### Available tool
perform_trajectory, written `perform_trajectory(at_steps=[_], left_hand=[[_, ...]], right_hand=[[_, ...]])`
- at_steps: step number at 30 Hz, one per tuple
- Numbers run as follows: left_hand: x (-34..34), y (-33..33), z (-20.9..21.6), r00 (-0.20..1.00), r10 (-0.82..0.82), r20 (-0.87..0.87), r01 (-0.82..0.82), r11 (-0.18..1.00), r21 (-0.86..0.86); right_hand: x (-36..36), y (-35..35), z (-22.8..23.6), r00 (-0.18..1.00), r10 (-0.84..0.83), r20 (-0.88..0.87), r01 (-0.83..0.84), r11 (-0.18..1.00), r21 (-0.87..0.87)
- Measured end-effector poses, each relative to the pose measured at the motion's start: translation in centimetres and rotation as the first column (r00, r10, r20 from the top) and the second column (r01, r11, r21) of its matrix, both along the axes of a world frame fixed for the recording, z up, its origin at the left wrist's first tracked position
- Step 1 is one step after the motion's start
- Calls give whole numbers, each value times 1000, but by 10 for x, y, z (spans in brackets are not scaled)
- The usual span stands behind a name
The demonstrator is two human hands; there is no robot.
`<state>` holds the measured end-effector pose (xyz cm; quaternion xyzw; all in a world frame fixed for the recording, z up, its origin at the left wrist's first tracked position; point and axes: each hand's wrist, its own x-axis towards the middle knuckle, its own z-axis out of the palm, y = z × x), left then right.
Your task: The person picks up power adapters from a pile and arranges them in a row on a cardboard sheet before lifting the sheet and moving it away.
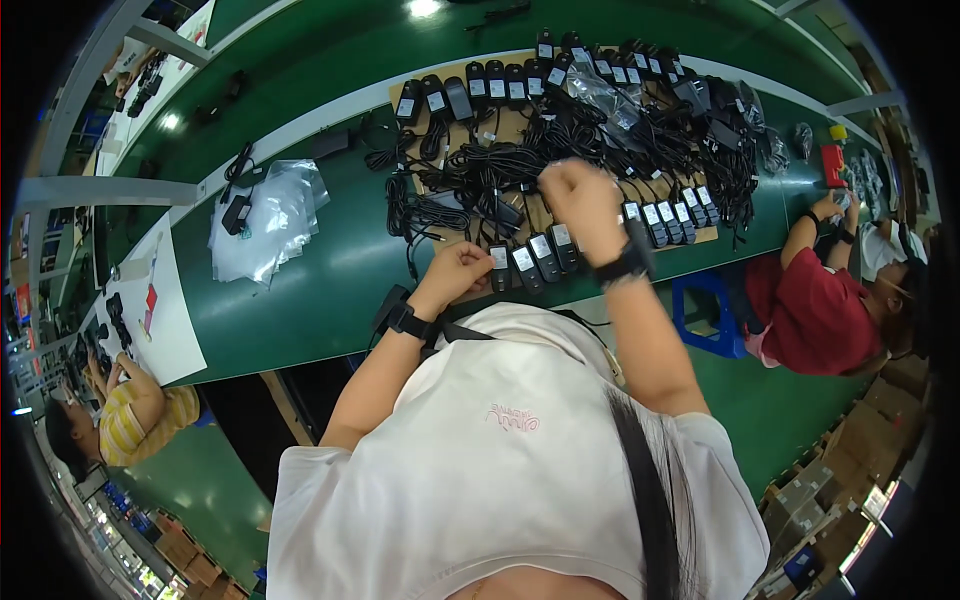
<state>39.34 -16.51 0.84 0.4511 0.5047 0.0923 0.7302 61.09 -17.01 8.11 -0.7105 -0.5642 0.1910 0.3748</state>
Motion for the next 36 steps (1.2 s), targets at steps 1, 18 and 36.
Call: perform_trajectory(at_steps=[1,18,36], left_hand=[[0,2,4,996,-78,-32,79,996,35],[-20,5,-8,986,165,-33,-139,907,397],[49,141,86,975,211,67,-165,487,858]], right_hand=[[21,18,3,995,-59,83,56,998,40],[77,151,-29,751,394,530,89,735,-672],[107,39,97,817,120,-564,348,677,649]])
